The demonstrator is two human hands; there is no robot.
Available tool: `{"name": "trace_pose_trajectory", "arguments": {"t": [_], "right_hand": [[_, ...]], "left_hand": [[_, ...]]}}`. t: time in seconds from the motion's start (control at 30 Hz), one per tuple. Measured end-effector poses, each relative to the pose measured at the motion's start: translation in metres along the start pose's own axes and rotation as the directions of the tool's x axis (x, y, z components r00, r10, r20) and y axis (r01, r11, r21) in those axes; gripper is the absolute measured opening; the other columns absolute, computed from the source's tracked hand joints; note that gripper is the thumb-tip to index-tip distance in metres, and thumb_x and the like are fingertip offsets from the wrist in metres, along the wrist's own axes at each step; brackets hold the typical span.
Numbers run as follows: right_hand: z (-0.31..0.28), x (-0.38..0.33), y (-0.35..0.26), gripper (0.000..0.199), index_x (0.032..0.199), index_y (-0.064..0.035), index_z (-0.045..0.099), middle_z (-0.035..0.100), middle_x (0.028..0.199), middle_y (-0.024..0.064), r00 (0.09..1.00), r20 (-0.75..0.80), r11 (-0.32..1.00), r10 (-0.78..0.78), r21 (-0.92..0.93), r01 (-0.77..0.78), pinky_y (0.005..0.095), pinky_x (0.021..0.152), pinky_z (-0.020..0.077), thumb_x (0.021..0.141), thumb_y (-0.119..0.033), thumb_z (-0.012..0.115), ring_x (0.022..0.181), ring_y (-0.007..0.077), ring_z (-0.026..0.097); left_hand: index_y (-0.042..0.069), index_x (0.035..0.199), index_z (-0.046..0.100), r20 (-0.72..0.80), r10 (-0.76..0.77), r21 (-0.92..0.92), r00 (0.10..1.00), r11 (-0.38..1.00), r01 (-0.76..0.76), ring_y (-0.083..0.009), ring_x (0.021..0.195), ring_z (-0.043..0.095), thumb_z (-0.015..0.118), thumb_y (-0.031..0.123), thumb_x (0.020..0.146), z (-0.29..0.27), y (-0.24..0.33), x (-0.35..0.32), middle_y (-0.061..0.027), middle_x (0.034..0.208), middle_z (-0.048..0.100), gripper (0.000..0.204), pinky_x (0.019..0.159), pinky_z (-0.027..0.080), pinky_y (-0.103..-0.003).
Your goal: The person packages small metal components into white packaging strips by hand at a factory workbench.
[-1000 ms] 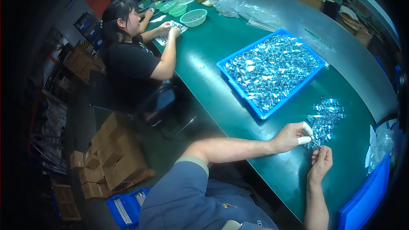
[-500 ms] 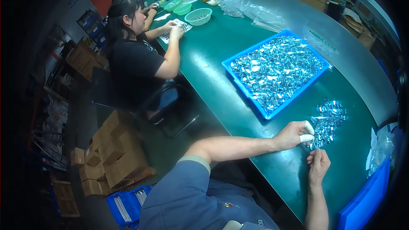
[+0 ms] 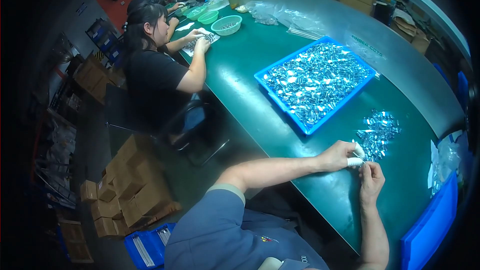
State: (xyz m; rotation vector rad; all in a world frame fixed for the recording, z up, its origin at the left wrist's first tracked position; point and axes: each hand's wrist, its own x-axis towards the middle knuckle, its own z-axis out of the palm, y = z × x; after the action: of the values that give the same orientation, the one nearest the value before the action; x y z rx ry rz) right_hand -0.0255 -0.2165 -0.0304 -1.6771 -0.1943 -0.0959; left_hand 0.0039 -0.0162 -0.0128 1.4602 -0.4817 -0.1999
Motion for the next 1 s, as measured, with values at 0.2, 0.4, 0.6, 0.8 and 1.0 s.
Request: {"name": "trace_pose_trajectory", "arguments": {"t": [0.2, 0.4, 0.6, 0.8, 1.0], "right_hand": [[-0.005, -0.008, -0.004, 0.027, 0.086, -0.002, 0.066, 0.062, 0.069, 0.001, 0.998, 0.03, 0.998, 0.061, 0.014, -0.061, 0.0225, 0.055, 0.041, 0.103, -0.021, 0.059, 0.06, 0.007, 0.053], [0.006, -0.005, -0.013, 0.04, 0.073, -0.0065, 0.063, 0.057, 0.058, -0.0001, 0.995, 0.055, 0.996, 0.083, 0.035, -0.085, 0.0227, 0.047, 0.0363, 0.104, -0.031, 0.056, 0.05, 0.0064, 0.049], [0.012, -0.007, -0.03, 0.045, 0.07, -0.007, 0.06, 0.054, 0.056, -0.0001, 0.985, 0.11, 0.981, 0.129, 0.128, -0.143, 0.0236, 0.047, 0.0347, 0.105, -0.035, 0.053, 0.049, 0.0067, 0.047], [-0.009, 0.007, -0.011, 0.046, 0.069, -0.0073, 0.057, 0.054, 0.058, 0.0005, 0.982, -0.136, 0.973, 0.132, 0.209, -0.101, 0.0243, 0.048, 0.0338, 0.106, -0.035, 0.052, 0.052, 0.0063, 0.046], [-0.009, 0.002, -0.004, 0.044, 0.072, -0.0075, 0.06, 0.056, 0.061, 0.0003, 0.994, -0.088, 0.994, 0.058, 0.099, -0.049, 0.0237, 0.05, 0.0365, 0.105, -0.037, 0.054, 0.054, 0.006, 0.05]], "left_hand": [[0.0, 0.104, 0.069, 0.018, 0.05, 0.134, 0.999, 0.99, -0.052, -0.0092, 0.075, 0.066, 0.068, 0.016, 0.097, 0.01, 0.007, -0.012, -0.0046, 0.085, 0.07, 0.017, 0.067, 0.055, -0.027], [0.0, 0.102, 0.071, 0.007, 0.114, 0.303, 0.993, 0.946, -0.111, -0.0088, 0.075, 0.067, 0.068, 0.011, 0.097, 0.001, 0.02, -0.023, -0.0044, 0.084, 0.072, 0.013, 0.067, 0.056, -0.027], [-0.001, 0.1, 0.07, 0.059, 0.134, 0.516, 0.989, 0.844, -0.145, -0.0109, 0.076, 0.067, 0.071, 0.009, 0.094, -0.01, 0.046, -0.018, -0.0062, 0.084, 0.071, 0.012, 0.069, 0.055, -0.028], [0.001, 0.099, 0.071, -0.274, 0.324, 0.723, 0.906, 0.691, -0.029, -0.01, 0.075, 0.068, 0.069, 0.009, 0.094, -0.108, 0.08, -0.004, -0.0057, 0.085, 0.073, 0.01, 0.068, 0.055, -0.027], [0.001, 0.104, 0.073, -0.36, 0.368, 0.88, 0.857, 0.439, 0.181, -0.017, 0.077, 0.072, 0.074, 0.017, 0.09, -0.189, 0.089, 0.07, -0.0118, 0.087, 0.076, 0.021, 0.073, 0.057, -0.032]]}}
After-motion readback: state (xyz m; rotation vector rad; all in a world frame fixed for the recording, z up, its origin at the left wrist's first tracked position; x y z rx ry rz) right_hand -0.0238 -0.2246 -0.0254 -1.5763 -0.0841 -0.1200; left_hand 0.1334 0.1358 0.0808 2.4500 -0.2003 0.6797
